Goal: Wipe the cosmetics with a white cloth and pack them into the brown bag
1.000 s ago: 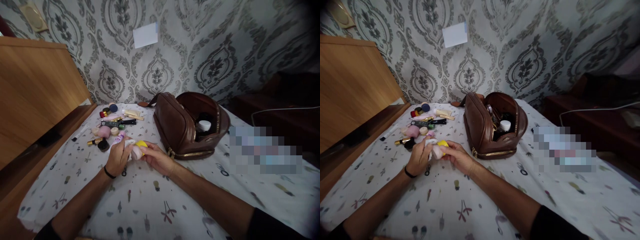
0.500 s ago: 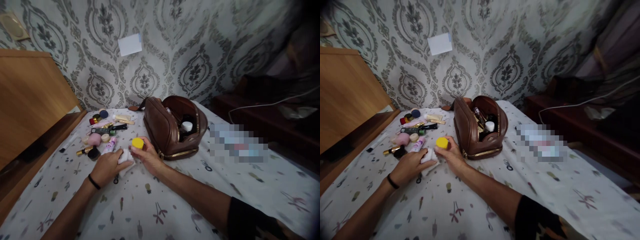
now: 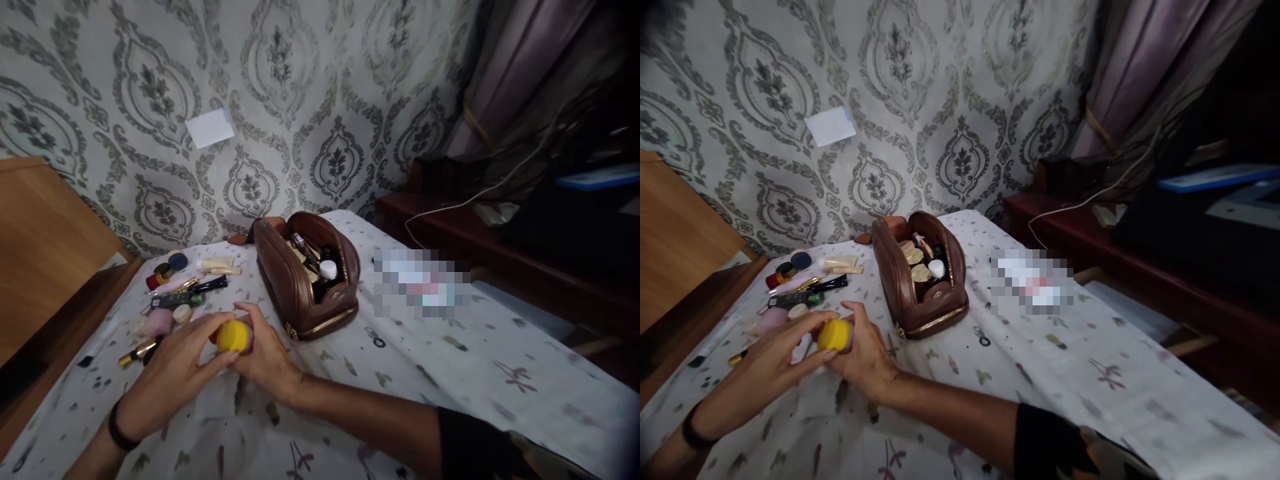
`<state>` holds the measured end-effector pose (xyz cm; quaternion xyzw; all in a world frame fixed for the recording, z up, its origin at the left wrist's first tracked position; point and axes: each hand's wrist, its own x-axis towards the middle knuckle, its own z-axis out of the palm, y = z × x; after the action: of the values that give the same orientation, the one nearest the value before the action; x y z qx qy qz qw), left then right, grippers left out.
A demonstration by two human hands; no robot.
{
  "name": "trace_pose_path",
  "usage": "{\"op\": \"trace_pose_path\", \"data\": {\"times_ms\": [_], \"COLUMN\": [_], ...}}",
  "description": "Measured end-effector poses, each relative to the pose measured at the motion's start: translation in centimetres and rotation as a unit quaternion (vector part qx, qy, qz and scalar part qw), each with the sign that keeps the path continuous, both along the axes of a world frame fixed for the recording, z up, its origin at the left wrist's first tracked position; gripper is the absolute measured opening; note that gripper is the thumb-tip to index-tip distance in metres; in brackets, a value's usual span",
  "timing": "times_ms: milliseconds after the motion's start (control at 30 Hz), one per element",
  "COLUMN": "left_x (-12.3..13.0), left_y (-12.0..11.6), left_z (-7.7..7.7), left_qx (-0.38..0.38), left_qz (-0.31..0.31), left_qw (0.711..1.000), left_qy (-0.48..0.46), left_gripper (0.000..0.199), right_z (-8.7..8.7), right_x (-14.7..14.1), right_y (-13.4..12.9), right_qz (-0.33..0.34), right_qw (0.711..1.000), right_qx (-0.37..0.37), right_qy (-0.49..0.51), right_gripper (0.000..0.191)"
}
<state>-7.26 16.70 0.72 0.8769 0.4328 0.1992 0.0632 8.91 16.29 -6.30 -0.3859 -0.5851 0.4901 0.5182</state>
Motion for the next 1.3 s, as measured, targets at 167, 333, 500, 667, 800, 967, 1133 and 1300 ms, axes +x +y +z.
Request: {"op": "trace_pose_path", "data": {"times_ms": [167, 333, 500, 667, 800, 967, 1133, 1300], "left_x": [1.4, 6.0, 12.7, 16.1, 17.2, 19.4, 21.0, 21.5], "left_y": [0.8, 2.5, 5.3, 7.3, 8.1, 8.8, 8.9, 8.3], "left_z": [3.1, 7.0, 8.6, 9.1, 10.2, 10.7, 9.1, 7.5], "left_qx": [-0.053, -0.070, -0.046, -0.019, -0.009, -0.031, -0.090, -0.085], "left_qz": [-0.002, -0.018, -0.123, -0.182, -0.163, -0.170, -0.168, -0.155], "left_qw": [0.998, 0.985, 0.984, 0.977, 0.956, 0.924, 0.891, 0.872], "left_qy": [-0.039, -0.156, -0.120, 0.108, 0.242, 0.342, 0.413, 0.457], "left_gripper": [0.041, 0.042, 0.042, 0.032, 0.031, 0.030, 0.023, 0.028], "right_z": [3.5, 6.3, 5.2, 2.5, 1.1, 0.5, 0.4, 0.4], "right_x": [5.7, 13.5, 16.8, 17.6, 17.9, 18.1, 18.1, 18.1], "right_y": [-2.9, -3.8, -2.9, -3.6, -3.8, -3.8, -4.0, -4.2], "right_qz": [-0.046, -0.192, -0.199, -0.202, -0.201, -0.198, -0.193, -0.196], "right_qw": [0.972, 0.838, 0.791, 0.789, 0.805, 0.817, 0.821, 0.827], "right_qx": [0.163, 0.382, 0.377, 0.401, 0.404, 0.402, 0.399, 0.395], "right_qy": [-0.163, -0.340, -0.440, -0.419, -0.385, -0.364, -0.360, -0.348], "right_gripper": [0.071, 0.031, 0.016, 0.021, 0.026, 0.029, 0.029, 0.027]}}
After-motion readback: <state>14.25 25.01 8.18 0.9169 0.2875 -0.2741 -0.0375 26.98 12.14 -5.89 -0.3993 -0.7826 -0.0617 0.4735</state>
